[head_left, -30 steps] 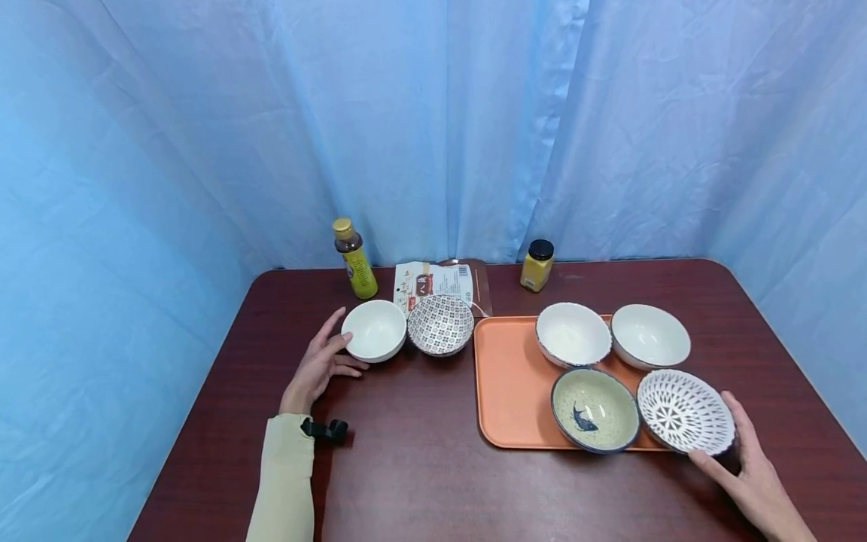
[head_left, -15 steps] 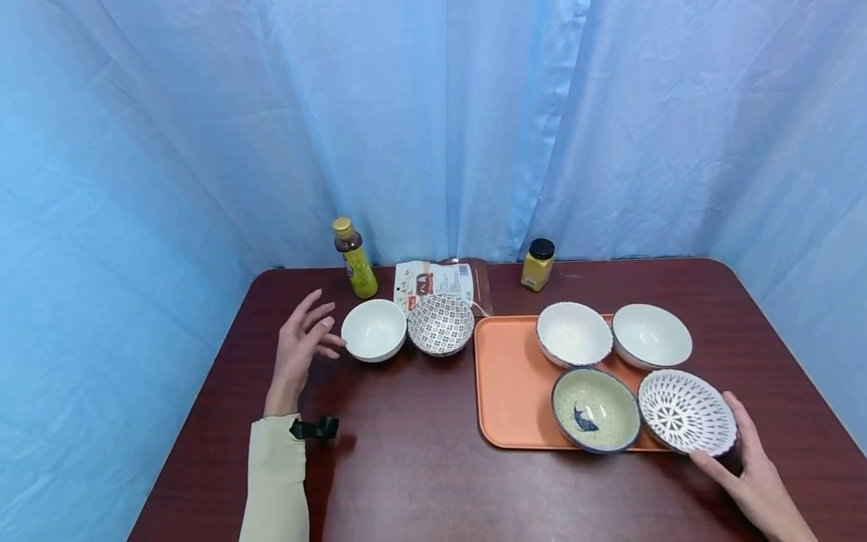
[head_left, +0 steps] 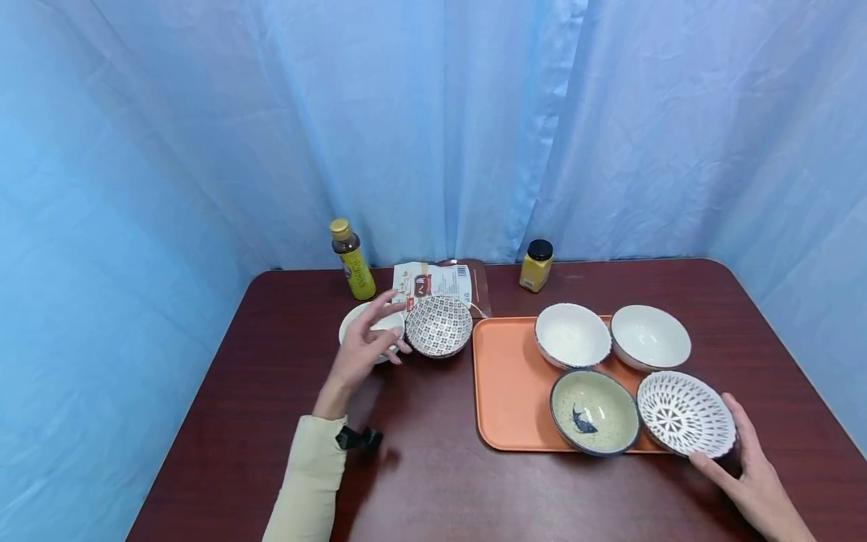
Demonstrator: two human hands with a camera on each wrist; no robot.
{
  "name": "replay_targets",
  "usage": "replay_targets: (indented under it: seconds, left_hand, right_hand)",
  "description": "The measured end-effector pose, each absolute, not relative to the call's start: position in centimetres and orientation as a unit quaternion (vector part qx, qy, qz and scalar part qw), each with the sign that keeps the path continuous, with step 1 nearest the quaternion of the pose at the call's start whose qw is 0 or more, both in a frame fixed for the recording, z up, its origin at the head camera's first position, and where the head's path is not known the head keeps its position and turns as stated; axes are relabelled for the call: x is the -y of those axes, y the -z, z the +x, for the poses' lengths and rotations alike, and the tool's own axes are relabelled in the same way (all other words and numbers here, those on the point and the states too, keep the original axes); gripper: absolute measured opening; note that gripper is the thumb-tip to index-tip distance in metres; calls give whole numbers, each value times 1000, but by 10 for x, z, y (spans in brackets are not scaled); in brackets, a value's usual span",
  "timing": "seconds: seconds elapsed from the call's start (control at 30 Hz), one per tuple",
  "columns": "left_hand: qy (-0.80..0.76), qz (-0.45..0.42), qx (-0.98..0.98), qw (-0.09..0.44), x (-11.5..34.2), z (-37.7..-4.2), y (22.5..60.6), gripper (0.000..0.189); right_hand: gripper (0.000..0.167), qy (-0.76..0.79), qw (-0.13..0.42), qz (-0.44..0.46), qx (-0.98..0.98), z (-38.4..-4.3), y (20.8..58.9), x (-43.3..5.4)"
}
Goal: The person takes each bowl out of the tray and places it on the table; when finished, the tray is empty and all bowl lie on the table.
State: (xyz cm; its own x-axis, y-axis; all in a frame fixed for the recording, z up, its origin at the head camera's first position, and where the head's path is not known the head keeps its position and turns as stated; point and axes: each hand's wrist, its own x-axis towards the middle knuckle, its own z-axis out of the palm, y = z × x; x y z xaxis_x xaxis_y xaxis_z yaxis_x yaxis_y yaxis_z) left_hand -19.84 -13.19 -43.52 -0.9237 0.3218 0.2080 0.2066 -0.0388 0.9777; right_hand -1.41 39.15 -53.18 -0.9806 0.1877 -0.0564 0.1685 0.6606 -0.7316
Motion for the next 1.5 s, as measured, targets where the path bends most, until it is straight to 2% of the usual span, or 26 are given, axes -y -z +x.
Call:
replay_targets:
  seconds: [0.3,0.6,0.97,1.27,1.5]
  left_hand:
    - [-659,218,-709,126,60,-195,443,63]
    - [-652,214,-701,195,2,-200,462,65]
    - [-650,161,-706,228,-48,-211,480,64]
    - [-631,170,-729,206,-65,-217,492,65]
    - [-667,157,-687,242,-75,-220,503,69]
  right_hand:
    - [96,-411,-17,-112,904,-14,530,-392]
    - [96,-405,-8,-113,907,-14,529,-392]
    - [95,-406,5,-105,908,-14,531,-392]
    - [94,-403,19,-90,911,-13,531,-392]
    - [95,-399,30,-78,913,-14,531,-391]
